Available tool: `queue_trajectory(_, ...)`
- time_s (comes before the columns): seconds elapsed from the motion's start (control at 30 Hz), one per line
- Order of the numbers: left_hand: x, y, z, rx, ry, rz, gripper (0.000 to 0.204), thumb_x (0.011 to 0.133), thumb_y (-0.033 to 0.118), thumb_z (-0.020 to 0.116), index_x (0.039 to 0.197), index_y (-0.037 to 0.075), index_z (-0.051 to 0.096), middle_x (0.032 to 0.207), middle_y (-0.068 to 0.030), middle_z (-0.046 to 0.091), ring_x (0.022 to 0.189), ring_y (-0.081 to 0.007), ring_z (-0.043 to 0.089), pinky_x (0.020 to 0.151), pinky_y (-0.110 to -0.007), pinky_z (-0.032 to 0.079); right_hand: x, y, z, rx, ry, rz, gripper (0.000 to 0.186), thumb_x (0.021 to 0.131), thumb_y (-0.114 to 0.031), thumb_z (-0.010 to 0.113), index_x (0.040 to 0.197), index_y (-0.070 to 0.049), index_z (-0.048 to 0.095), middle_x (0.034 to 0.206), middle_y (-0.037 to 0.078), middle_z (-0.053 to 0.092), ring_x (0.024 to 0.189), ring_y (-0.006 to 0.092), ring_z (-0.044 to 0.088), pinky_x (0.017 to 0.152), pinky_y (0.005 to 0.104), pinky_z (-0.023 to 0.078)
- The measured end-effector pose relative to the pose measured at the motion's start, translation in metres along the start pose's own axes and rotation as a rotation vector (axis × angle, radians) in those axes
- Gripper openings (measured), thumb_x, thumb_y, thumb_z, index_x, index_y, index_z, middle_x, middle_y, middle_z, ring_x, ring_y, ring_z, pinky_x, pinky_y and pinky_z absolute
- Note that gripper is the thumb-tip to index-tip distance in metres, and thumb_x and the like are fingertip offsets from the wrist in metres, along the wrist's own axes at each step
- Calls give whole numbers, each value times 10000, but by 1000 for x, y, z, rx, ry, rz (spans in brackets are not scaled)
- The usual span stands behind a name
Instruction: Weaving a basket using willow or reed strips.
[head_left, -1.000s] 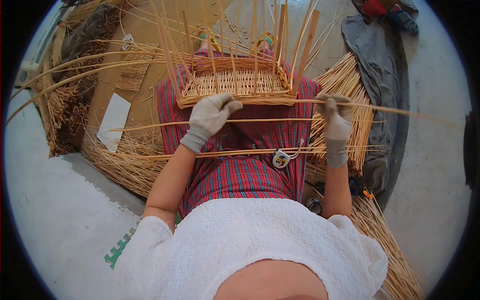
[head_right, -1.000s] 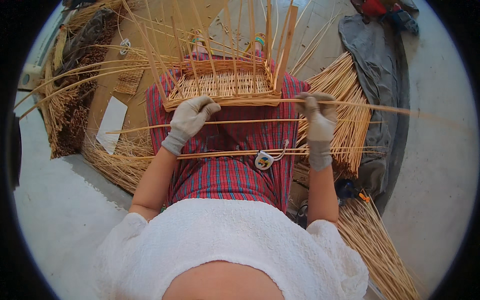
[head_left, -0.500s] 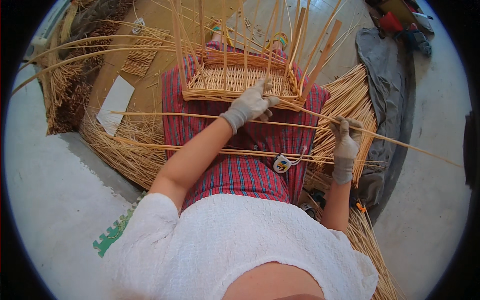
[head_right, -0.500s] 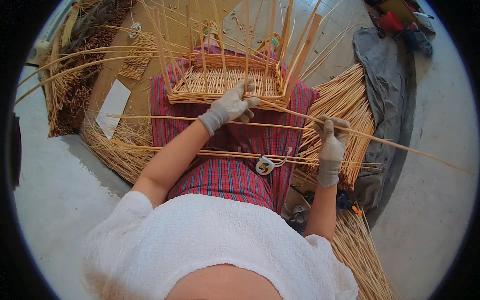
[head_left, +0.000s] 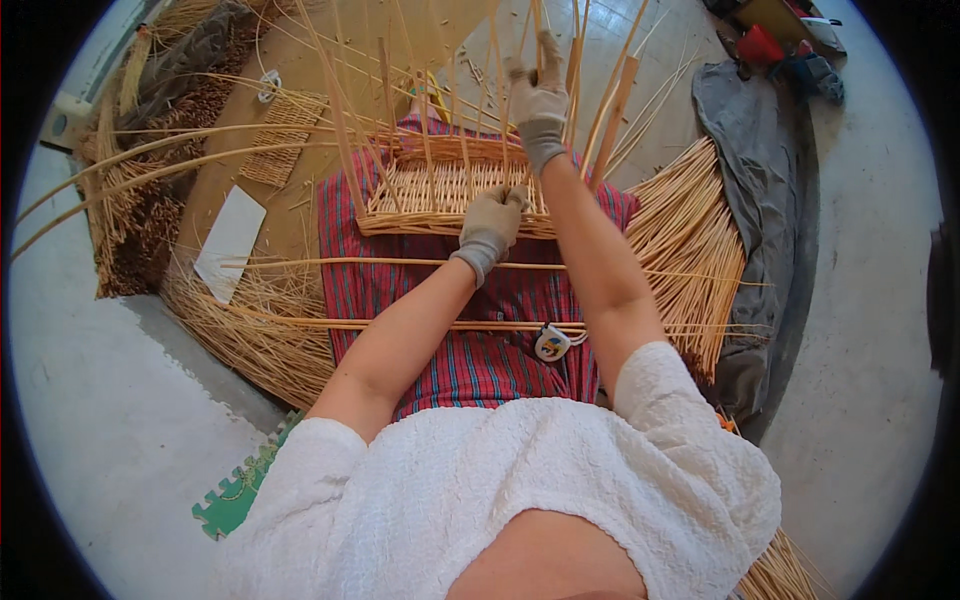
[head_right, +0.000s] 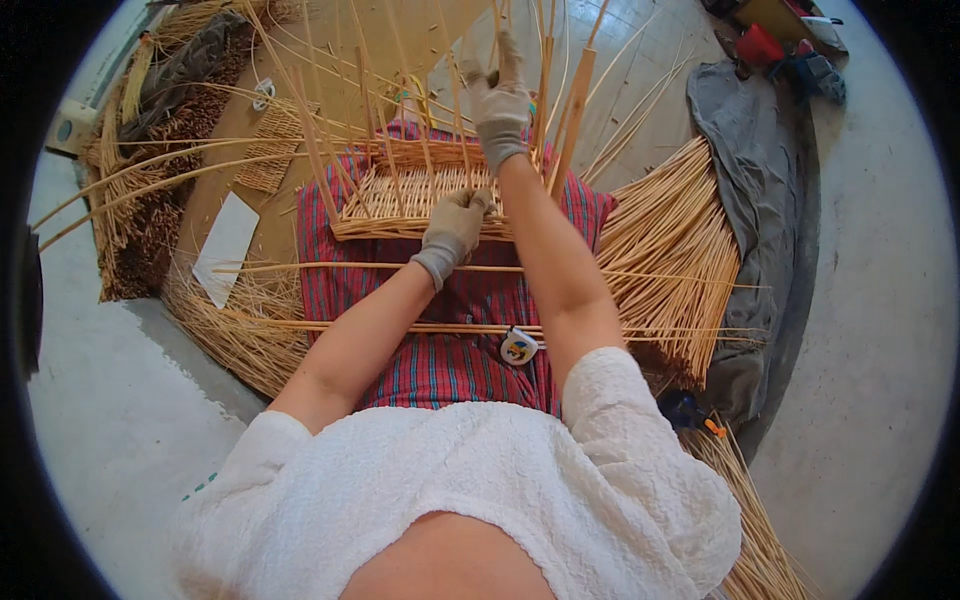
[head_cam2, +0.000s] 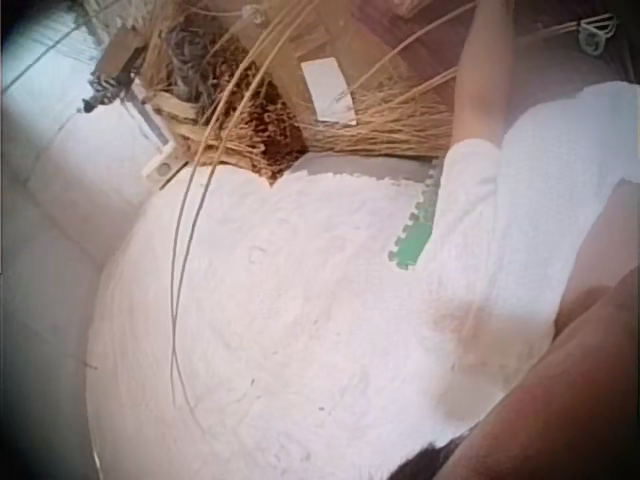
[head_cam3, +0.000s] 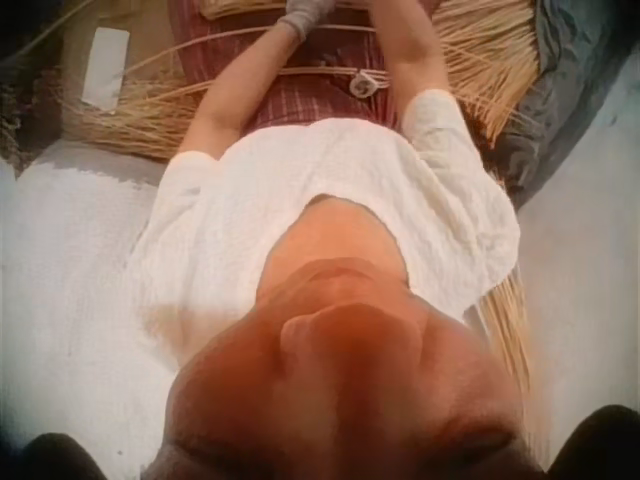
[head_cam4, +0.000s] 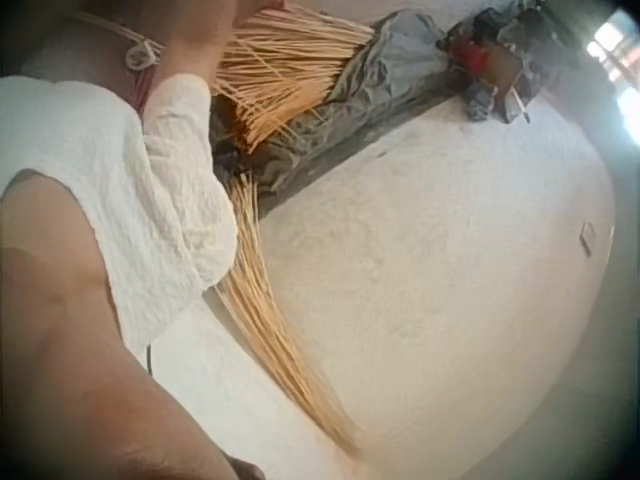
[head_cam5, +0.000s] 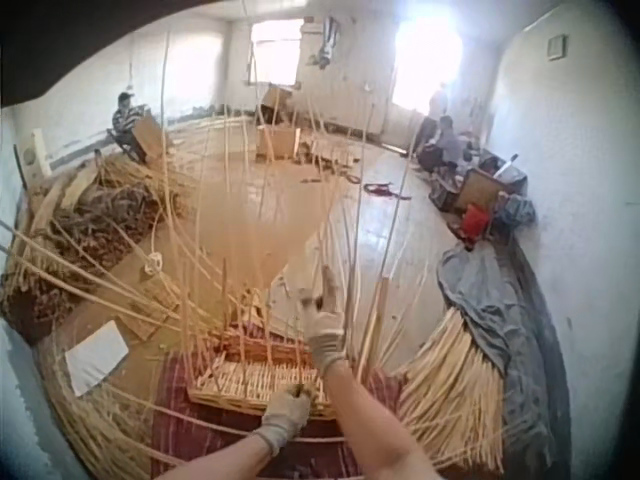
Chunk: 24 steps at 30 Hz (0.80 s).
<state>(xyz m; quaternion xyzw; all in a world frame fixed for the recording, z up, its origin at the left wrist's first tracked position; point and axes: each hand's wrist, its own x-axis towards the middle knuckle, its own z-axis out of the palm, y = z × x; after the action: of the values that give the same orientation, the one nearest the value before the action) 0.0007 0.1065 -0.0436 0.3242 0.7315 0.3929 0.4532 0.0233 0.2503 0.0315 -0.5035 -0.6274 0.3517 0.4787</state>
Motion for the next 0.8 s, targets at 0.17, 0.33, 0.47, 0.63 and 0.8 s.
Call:
queue_trajectory(0.17,-19,16,-8,-49,-116,-58,219,921,264,675,877,50,691,616,-50,602,509,-146,566,489,-331,463,-56,62,-60,275,396,-575,265,1033,-310,532,1202,-126,620,716,-12,533,560,106,467,506,279,401)
queue_trajectory(0.33,-28,19,-11,-288,-192,71,209,878,233,768,903,49,673,578,8,563,422,-90,483,391,-287,406,-124,94,-147,984,172,28,299,1044,-378,501,944,-115,604,621,-15,447,463,109,357,396,298,310)
queue_trajectory(0.47,-35,41,-6,-205,-135,-152,325,844,327,817,873,55,640,537,9,507,362,-94,434,296,-293,359,-135,76,-141,940,325,123,349,1044,-437,493,900,-129,569,557,-16,343,461,120,314,406,301,285)
queue_trajectory(0.63,-35,49,-21,45,-205,-119,429,892,480,694,923,54,656,598,-106,615,432,-215,585,428,-380,504,-130,92,-160,977,218,245,337,1058,-402,465,969,-99,582,666,48,560,580,209,554,575,404,524)
queue_trajectory(0.8,-64,1,-75,303,72,641,494,891,456,658,1242,110,622,1091,-172,706,1099,-380,628,952,-475,467,-151,62,-192,2,-98,518,321,1009,-291,555,1168,-19,614,1011,106,692,922,237,682,844,404,580)
